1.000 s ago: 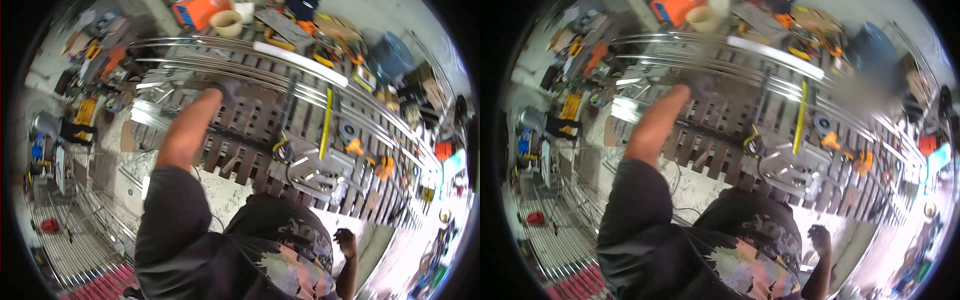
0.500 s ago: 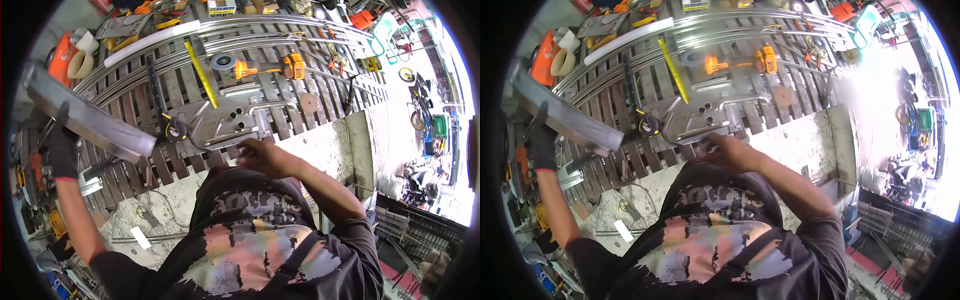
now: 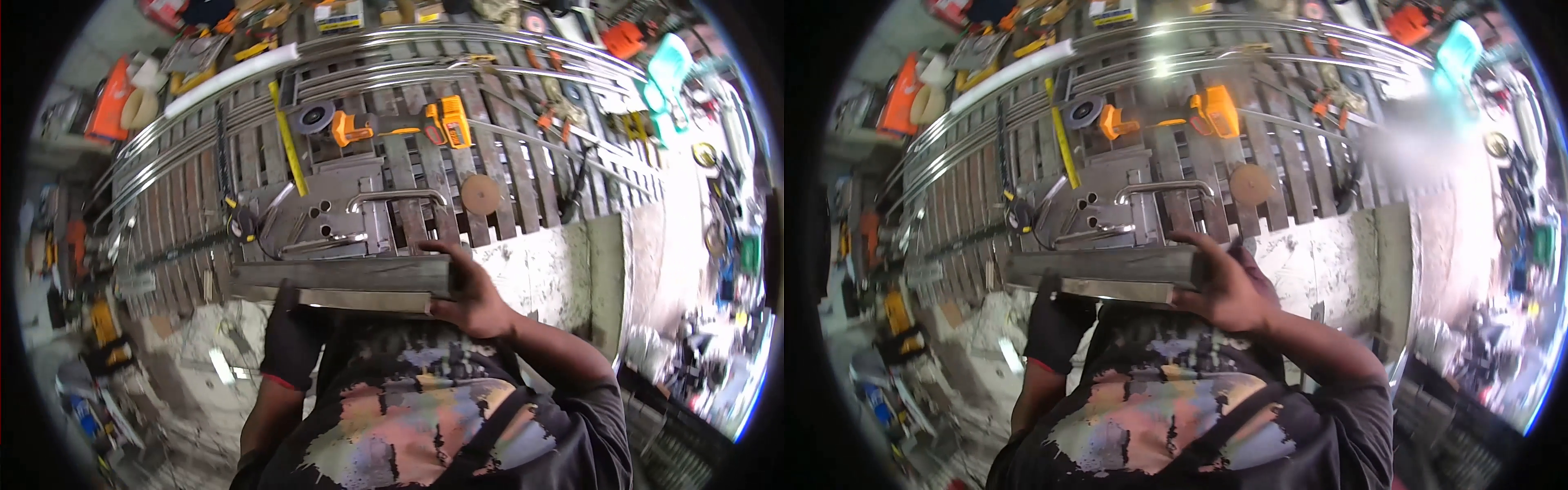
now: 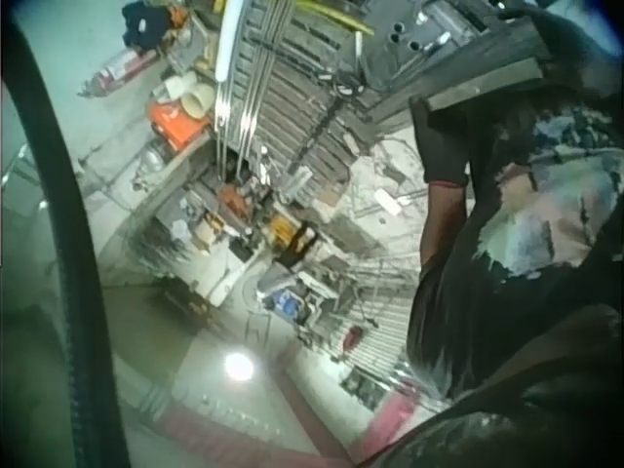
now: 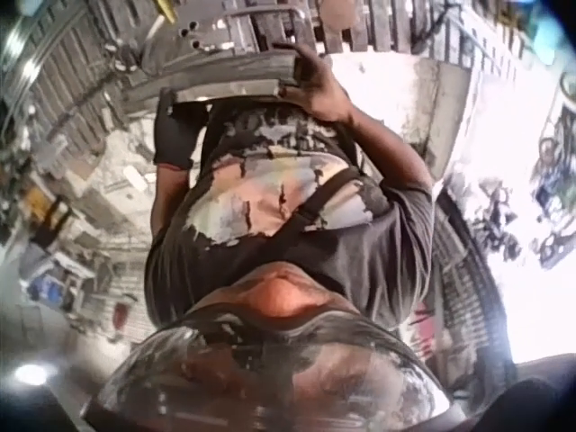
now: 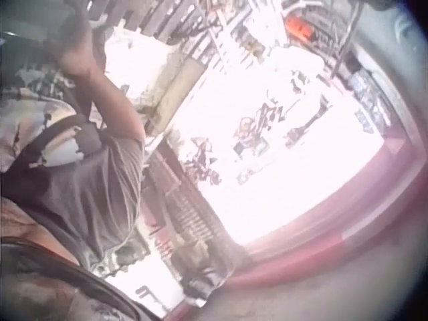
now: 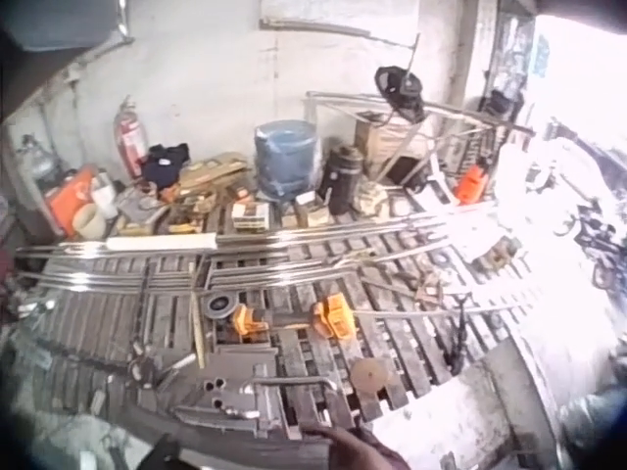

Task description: The person fits and assembles metal handles, metal tubes, and metal brackets onto a larger metal frame on a fabrication workbench. The person uses work gloves, a tape measure, and metal clamps to secure the components.

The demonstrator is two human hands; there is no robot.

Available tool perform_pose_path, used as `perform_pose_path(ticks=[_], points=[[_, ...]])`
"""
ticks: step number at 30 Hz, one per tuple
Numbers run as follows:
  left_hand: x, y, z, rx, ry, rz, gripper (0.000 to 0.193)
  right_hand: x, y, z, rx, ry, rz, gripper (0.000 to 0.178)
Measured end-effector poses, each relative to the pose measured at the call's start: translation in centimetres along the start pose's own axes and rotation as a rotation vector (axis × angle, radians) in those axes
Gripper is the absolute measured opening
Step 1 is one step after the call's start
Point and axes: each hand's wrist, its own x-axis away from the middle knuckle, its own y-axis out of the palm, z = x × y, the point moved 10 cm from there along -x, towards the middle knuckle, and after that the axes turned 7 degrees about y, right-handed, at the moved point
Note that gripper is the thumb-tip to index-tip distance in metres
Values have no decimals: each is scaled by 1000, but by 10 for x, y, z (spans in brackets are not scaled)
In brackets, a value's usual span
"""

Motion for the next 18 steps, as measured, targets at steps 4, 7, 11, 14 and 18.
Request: perform_pose_path(ticks=[4, 7, 11, 14, 18], points=[[-11, 41, -94, 73, 8, 18, 34, 18, -114, 56, 152, 186, 64, 56], [-47, 10, -153, -306, 122, -21, 39, 23, -179, 60, 398, 201, 113, 60], [-65, 19, -206, -283, -38, 319, 41, 23, -242, 92, 424, 165, 115, 67], [-91, 28, -220, -314, -62, 233, 39, 13, -268, 104, 469, 113, 146, 61], [-99, 40, -223, -254, -47, 283, 34, -8, -285, 112, 539, 72, 129, 53]])
